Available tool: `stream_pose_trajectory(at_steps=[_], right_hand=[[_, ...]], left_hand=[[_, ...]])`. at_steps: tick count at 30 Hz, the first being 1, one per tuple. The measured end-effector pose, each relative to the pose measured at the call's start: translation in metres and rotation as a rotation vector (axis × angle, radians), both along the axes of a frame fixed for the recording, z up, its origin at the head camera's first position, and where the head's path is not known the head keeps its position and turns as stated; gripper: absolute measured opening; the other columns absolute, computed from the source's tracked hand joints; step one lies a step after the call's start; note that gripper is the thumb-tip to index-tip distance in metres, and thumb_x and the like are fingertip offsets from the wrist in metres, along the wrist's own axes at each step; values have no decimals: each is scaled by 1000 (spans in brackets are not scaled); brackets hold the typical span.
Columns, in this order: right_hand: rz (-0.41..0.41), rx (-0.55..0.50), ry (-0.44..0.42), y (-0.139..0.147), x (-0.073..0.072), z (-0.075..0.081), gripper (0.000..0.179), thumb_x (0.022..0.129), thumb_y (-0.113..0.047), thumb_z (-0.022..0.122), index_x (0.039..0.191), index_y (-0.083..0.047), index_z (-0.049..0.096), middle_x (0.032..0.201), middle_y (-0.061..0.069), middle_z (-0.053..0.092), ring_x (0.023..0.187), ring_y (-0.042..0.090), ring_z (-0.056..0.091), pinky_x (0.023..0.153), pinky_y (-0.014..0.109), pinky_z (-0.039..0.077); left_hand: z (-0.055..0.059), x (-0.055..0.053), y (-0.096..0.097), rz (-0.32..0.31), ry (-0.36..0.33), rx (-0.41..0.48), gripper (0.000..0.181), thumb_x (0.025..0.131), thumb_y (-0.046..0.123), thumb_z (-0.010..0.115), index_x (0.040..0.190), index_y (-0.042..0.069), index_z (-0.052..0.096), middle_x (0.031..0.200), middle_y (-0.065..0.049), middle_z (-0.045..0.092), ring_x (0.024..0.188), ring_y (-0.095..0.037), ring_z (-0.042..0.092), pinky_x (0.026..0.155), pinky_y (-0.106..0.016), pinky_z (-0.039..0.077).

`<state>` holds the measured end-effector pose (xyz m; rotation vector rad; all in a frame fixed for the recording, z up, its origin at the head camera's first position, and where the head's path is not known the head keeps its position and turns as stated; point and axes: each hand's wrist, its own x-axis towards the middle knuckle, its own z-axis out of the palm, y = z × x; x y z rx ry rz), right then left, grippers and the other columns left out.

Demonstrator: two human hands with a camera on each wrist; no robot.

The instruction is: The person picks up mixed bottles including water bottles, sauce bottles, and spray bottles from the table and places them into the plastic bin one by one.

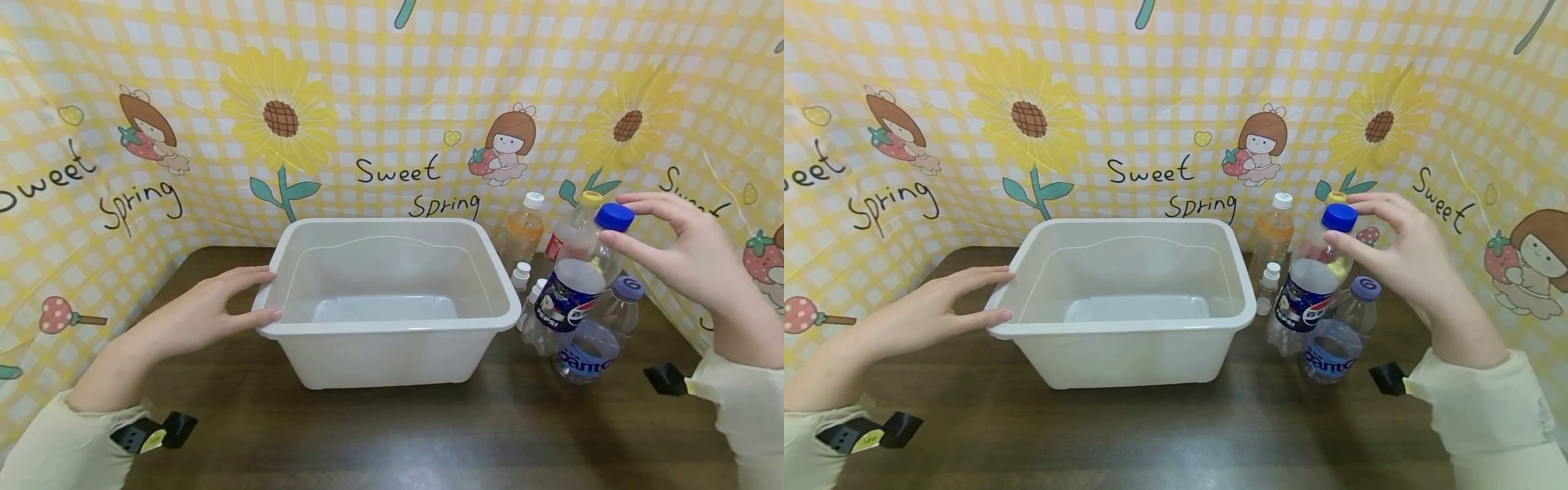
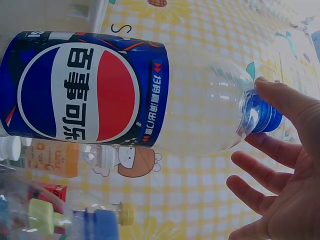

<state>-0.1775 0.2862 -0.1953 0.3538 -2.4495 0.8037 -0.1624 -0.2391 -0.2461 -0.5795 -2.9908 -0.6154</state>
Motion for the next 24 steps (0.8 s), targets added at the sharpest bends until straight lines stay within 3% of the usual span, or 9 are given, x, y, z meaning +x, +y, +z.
stream_pose_trajectory(at_steps=[3,5,8,10,12,15,18,23,24], right_hand=[[-5,0,7,-1,0,5,42,82,-23,73,119,-7,62,111,-40,44,131,4,39,108,61,23],[-5,4,24,-2,-1,7,42,81,-22,73,119,-8,62,111,-40,44,129,0,40,111,52,25],[1,3,56,-3,-3,11,42,81,-21,74,119,-8,62,114,-38,46,115,-17,38,111,30,27],[-1,6,71,-4,-4,14,43,80,-21,74,119,-9,63,116,-36,48,111,-20,37,108,23,27],[-7,11,69,-5,-4,17,44,81,-23,73,121,-9,62,122,-30,51,122,-10,39,111,29,27],[-20,15,51,-6,-4,22,45,82,-25,71,122,-8,60,129,-20,52,134,12,39,113,49,24],[-24,14,47,-7,-5,26,45,83,-26,71,123,-8,60,131,-14,52,134,16,39,114,46,24],[-24,17,61,-12,-6,34,45,84,-26,70,124,-8,59,125,-20,53,132,22,39,112,50,24],[-22,20,73,-13,-7,36,45,84,-26,70,123,-8,60,124,-21,53,131,21,40,112,46,25]], left_hand=[[0,0,0,-1,2,2,71,86,52,59,139,9,42,145,-18,39,133,-39,37,98,-60,36],[1,0,0,-1,1,4,71,86,52,59,139,9,42,145,-17,39,133,-38,37,98,-59,36],[1,1,0,-2,-2,6,71,86,52,59,140,9,42,145,-17,39,133,-39,37,98,-59,36],[1,1,0,-2,-5,6,71,86,52,59,140,9,41,146,-17,38,133,-39,36,98,-60,36],[1,1,0,-1,-7,6,71,86,53,59,140,9,41,146,-17,38,133,-39,36,98,-60,36],[1,1,0,0,-8,6,71,86,53,59,140,10,41,146,-17,38,133,-39,36,98,-60,36],[1,1,0,-1,-9,8,71,86,52,59,140,9,41,146,-17,38,133,-39,36,98,-60,36],[1,1,0,0,-20,9,72,86,53,58,141,9,40,146,-18,37,133,-40,35,97,-61,36],[1,1,0,1,-22,10,72,86,53,58,141,9,40,147,-18,37,133,-40,35,97,-61,36]])
